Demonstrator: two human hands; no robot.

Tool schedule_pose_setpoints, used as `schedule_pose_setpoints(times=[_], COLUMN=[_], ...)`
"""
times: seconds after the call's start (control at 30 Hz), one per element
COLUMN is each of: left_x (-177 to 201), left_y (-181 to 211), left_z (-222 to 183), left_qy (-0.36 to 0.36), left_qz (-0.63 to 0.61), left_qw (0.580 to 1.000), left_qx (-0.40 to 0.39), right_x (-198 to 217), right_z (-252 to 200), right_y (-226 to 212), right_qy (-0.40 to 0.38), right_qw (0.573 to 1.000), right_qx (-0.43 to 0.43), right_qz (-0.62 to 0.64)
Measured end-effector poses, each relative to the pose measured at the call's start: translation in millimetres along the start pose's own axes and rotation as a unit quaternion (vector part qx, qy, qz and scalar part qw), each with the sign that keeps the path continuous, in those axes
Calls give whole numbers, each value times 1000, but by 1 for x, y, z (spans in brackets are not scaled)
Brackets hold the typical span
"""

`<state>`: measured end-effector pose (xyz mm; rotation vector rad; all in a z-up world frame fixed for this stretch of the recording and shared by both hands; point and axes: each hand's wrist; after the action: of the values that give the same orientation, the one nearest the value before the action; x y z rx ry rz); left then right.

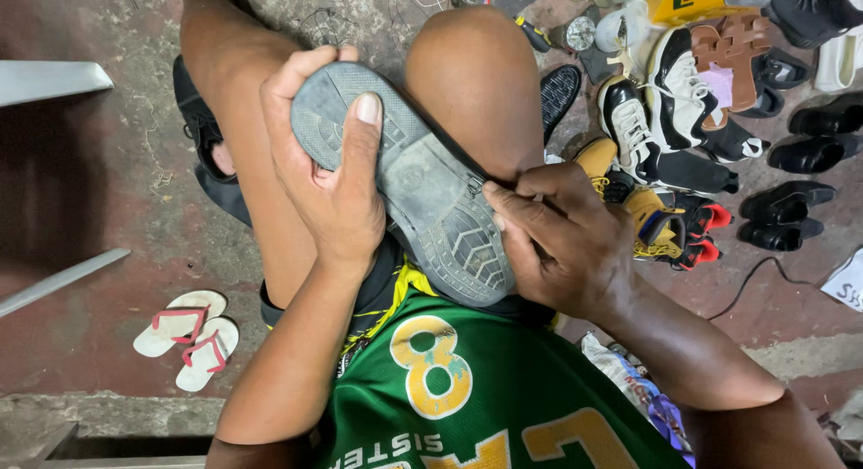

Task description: The person stitches the sole of a shoe by hand using a needle and thread, repeatedly pulling the thread through the rubber sole material.

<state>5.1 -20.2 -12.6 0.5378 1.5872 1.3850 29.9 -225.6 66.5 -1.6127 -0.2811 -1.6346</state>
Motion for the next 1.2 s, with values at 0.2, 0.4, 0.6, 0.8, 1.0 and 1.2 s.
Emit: schedule_pose_setpoints(times=[0.2,0.4,0.6,0.8,1.0,1.2], left_x=[-1,0,-1,1,0,0], left_y=[-4,-1,-2,-2,-1,-2], left_z=[3,2,3,3,-3,1], left_qy=[1,4,9,5,6,-7], left_qz=[20,48,40,55,4,40], left_qw=[1000,999,999,998,1000,999], left_qx=[-6,-9,-10,-19,-5,-14], right_x=[-4,-5,-6,-7,0,-4], right_z=[7,13,18,16,7,9], right_y=[-3,-4,-4,-6,-7,-7], right_qy=[16,17,19,16,-5,14], right_qw=[1000,1000,999,1000,1000,999], right_qx=[-1,18,29,18,7,33], right_qz=[-3,-16,-7,-10,27,-40])
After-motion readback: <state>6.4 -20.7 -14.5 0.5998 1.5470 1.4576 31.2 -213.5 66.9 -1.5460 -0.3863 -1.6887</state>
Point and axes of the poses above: each hand's wrist, its own z-axis towards the middle knuckle, its own x-axis out of the back of the hand, y = z × x, and after that the axes turned 4 degrees about -z, right-handed
